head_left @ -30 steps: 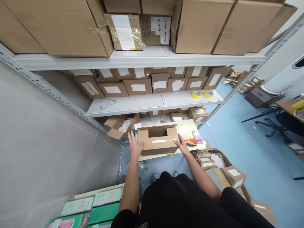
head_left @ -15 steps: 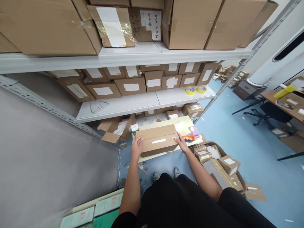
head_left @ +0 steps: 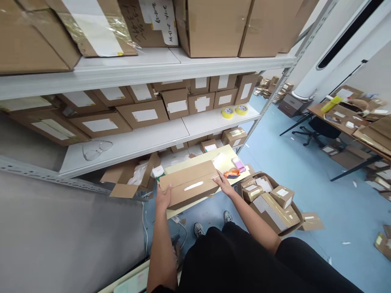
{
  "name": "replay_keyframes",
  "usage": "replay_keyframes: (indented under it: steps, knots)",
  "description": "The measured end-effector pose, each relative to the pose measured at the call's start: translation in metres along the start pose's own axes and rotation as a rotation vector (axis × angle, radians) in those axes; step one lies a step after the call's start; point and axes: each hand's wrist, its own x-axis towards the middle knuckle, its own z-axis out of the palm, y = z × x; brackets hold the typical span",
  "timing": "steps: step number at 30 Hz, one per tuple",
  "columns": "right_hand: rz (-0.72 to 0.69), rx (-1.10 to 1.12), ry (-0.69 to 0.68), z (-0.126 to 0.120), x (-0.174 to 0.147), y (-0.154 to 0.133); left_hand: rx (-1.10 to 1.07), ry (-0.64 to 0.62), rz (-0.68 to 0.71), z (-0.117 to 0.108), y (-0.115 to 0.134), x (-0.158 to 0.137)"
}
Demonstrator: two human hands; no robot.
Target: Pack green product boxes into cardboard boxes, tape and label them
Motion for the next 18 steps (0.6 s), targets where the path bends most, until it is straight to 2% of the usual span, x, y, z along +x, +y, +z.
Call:
replay_keyframes:
  steps: [3,7,13,18]
  knots:
    - [-0.011,-0.017,-0.036,-0.004,0.002,0.004,0.015,0.039,-0.157,0.0,0.002,0.005]
    - [-0.023,-0.11,0.001,-0.027,0.012,0.008,0.052,0.105,-0.168,-0.002,0.007,0.005]
    - [-0.06,-0.284,0.143,-0.099,0.052,0.019,0.077,0.139,-0.215,-0.004,0.009,0.008]
    - [0.05,-0.385,0.172,-0.156,0.096,0.063,0.077,0.147,-0.221,-0.005,0.021,0.004]
